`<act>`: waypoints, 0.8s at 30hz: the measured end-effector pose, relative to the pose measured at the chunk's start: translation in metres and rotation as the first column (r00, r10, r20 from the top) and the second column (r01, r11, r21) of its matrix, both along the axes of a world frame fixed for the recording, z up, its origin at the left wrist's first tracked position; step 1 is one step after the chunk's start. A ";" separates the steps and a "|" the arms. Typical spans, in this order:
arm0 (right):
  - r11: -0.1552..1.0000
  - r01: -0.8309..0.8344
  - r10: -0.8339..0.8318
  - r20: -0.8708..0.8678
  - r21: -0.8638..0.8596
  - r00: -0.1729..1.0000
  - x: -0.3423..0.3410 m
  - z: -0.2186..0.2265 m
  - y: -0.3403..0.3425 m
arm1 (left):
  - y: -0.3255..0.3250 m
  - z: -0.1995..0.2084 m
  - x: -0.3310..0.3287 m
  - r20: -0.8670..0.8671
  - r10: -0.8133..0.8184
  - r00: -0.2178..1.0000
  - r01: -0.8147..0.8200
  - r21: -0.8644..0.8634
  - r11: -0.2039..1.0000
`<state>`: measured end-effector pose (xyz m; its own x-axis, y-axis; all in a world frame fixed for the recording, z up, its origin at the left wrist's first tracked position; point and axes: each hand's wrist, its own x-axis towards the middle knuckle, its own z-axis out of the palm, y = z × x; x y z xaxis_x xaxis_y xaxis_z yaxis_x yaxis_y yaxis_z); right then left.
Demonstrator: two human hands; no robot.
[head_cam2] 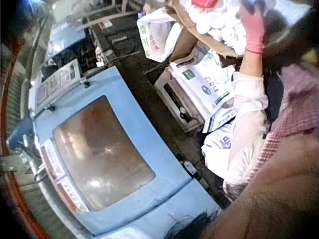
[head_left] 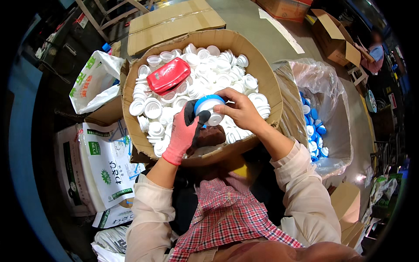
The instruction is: The person repeatedly picks white plastic bowls and blue lids from a cardboard box, wipes the rim of each bowl with a brown cloth, and screws the lid onto the bowl. The assembled units are placed into a nearby bin. The process is repeated continuously throughout the clip.
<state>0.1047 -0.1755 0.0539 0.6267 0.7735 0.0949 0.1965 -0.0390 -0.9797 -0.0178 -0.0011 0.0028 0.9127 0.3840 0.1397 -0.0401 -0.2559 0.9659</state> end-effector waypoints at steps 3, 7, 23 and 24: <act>0.997 -0.023 0.030 0.087 -0.079 0.996 0.004 -0.004 0.003 | 0.003 -0.005 0.000 -0.025 0.021 0.999 -0.023 -0.104 0.994; 0.998 0.008 0.025 -0.498 0.065 0.867 0.009 0.004 0.002 | 0.000 0.028 0.005 -0.067 -0.060 0.996 0.030 -0.383 0.923; 0.999 0.029 -0.031 -0.171 -0.013 0.985 0.015 -0.020 -0.005 | -0.002 0.004 0.017 -0.019 -0.112 0.994 0.105 -0.231 0.967; 0.999 0.043 -0.046 -0.116 -0.026 0.992 0.012 -0.021 -0.003 | -0.001 -0.004 0.017 -0.009 -0.116 0.993 0.110 -0.237 0.965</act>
